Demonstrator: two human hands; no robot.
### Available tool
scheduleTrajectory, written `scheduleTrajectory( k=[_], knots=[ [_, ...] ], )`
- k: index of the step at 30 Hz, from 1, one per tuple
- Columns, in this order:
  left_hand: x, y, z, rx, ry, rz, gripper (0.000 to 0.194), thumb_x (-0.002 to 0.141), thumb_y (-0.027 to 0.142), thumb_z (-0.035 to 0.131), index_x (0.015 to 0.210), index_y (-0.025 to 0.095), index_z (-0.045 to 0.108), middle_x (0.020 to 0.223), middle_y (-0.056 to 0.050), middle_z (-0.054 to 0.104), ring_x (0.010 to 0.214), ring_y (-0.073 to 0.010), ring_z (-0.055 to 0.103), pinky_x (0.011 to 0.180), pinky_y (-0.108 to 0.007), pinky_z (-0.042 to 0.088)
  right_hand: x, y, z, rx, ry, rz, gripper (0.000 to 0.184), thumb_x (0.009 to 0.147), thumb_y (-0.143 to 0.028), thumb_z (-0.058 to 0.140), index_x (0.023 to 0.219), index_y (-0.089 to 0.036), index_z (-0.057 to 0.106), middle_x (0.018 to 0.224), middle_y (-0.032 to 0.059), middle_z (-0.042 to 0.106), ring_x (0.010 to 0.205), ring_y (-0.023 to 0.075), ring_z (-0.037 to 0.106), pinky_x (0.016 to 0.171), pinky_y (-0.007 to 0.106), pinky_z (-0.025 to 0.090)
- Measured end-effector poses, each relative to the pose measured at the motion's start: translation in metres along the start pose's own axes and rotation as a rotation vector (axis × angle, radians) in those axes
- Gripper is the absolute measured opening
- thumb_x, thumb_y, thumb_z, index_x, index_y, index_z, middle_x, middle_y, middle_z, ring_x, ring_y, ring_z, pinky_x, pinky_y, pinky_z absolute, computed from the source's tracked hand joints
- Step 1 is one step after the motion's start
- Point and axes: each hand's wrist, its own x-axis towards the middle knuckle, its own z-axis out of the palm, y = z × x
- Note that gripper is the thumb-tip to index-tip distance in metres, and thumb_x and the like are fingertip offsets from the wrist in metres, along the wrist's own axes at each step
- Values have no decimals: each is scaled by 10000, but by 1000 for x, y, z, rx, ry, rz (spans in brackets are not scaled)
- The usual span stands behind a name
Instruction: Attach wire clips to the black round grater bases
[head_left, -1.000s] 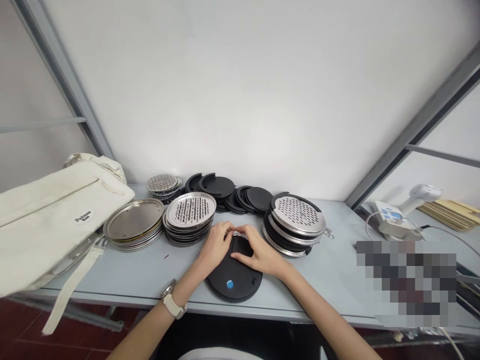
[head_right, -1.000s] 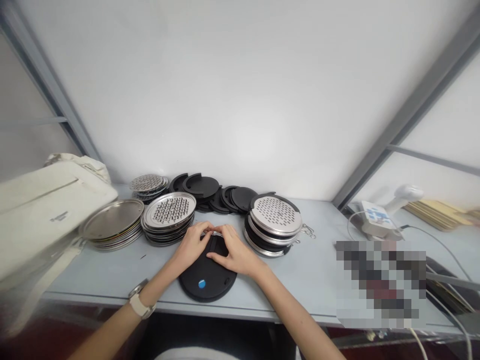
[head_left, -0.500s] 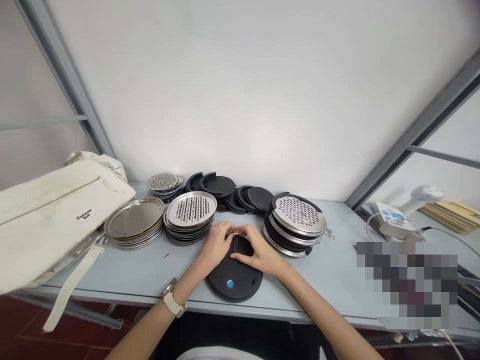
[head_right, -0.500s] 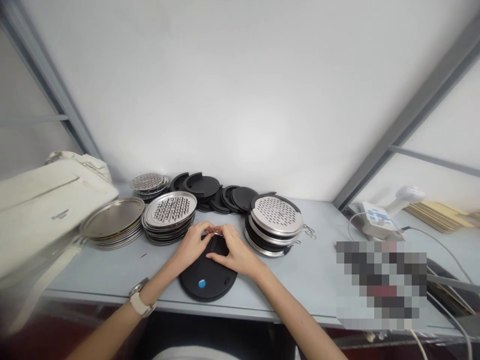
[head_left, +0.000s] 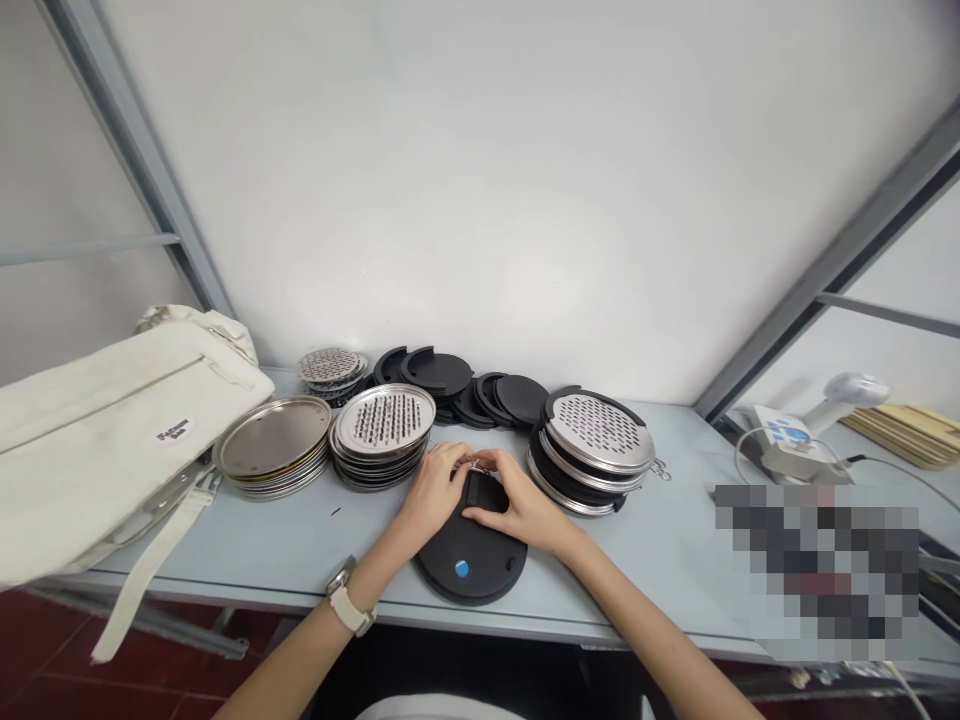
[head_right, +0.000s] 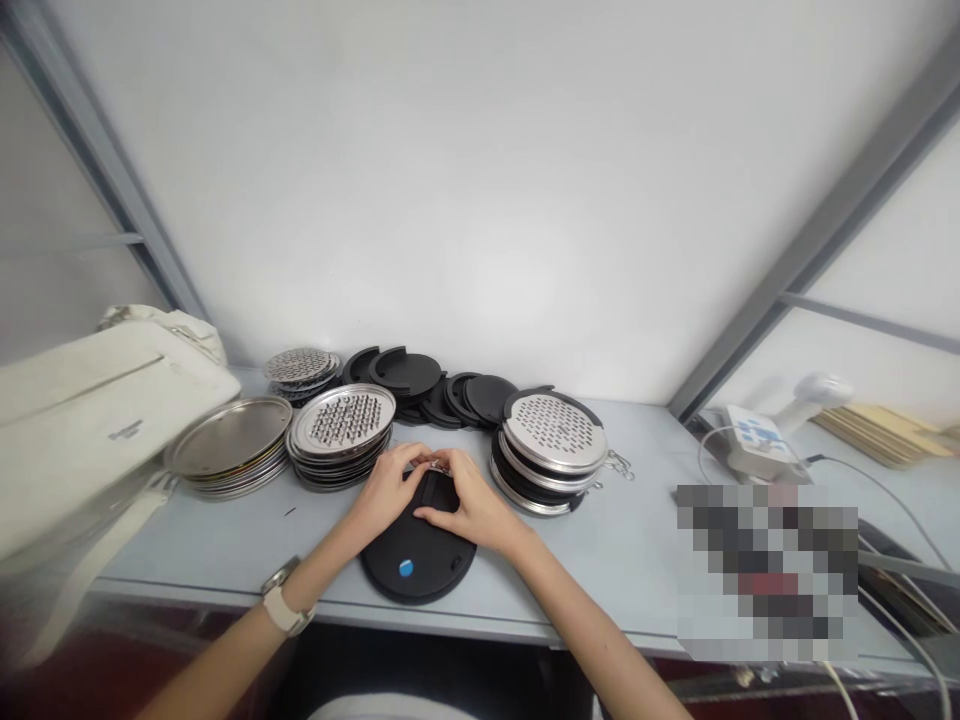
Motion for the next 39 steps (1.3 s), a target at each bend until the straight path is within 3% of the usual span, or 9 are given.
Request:
scheduleTrajectory(
  k=[20, 29, 39],
  knots=[
    [0, -2, 1, 3, 0, -41, 147, 847, 64, 507, 806, 171, 599, 820, -32, 628, 791, -184, 597, 734, -309, 456, 0, -2, -2, -74, -10, 25, 509, 842, -413, 673, 1265, -241, 449, 1161, 76, 499, 1125, 230, 502, 992, 393, 439],
    [0, -1, 0, -6, -4, -44, 151, 851, 73, 526, 813, 171, 635, 822, -30, 658, 801, -178, 608, 742, -297, 454, 1, -5, -3, -256, 36, 67, 468, 795, -501, 695, 1121, -205, 538, 1059, 80, 541, 1024, 258, 506, 911, 420, 454],
    [0, -1, 1, -14, 27, -43, 153, 879, 104, 508, 853, 178, 639, 847, -30, 640, 801, -175, 618, 757, -310, 486, 0, -2, -2, -237, -2, 61, 557, 820, -509, 663, 1281, -237, 511, 1167, 104, 524, 1132, 277, 497, 989, 451, 436]
  ],
)
